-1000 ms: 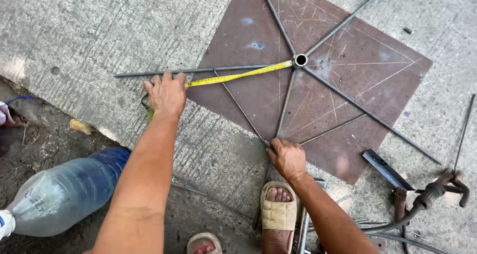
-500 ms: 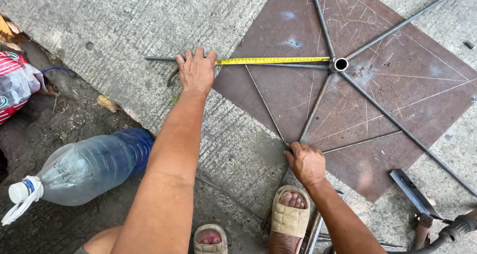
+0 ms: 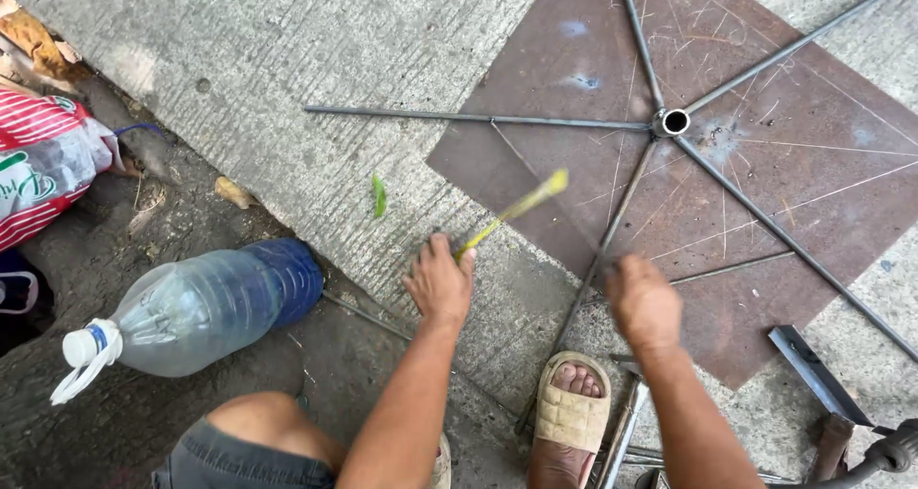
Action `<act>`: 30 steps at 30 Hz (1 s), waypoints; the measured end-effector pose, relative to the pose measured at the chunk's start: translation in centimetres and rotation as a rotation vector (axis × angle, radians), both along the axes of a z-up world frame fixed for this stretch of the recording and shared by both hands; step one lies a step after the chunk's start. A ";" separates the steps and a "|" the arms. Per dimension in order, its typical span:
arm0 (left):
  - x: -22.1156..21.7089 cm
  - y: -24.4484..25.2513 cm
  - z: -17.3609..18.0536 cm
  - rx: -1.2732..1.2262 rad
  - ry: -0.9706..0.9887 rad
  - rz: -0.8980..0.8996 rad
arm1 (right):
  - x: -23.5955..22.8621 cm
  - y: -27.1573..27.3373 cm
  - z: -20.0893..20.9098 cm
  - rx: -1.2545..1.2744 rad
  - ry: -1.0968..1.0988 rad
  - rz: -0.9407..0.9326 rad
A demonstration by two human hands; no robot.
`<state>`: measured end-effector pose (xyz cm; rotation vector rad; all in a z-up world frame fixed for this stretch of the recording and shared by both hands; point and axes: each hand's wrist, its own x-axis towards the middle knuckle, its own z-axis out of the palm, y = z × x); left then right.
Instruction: Welding metal rods to a central hub on a metal plate to assemble a structure.
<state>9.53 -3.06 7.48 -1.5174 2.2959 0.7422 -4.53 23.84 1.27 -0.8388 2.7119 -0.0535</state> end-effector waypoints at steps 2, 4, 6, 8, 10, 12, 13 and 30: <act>0.5 1.7 -0.1 0.033 -0.010 -0.020 | -1.8 1.3 0.9 -0.014 0.117 -0.005; -0.2 2.6 0.0 -0.003 -0.030 -0.096 | -3.1 1.8 1.0 -0.074 0.104 0.004; -2.2 4.7 0.5 -0.033 0.169 -0.152 | -0.8 -0.2 3.3 -0.210 -0.103 -0.052; -4.1 6.2 -1.1 -0.071 0.366 -0.200 | 1.6 -1.6 3.9 -0.346 -0.315 -0.100; -6.4 7.3 -5.0 0.374 0.297 0.104 | 3.9 -2.0 2.5 -0.408 -0.271 -0.102; -7.1 7.7 -7.8 0.359 0.282 0.111 | 4.3 -2.8 2.9 -0.417 -0.247 -0.110; -7.2 8.1 -9.3 0.342 0.264 0.120 | 4.8 -2.9 3.0 -0.425 -0.227 -0.117; -7.9 8.0 -7.9 0.632 0.465 0.355 | 3.5 -3.0 0.5 -0.218 -0.221 -0.155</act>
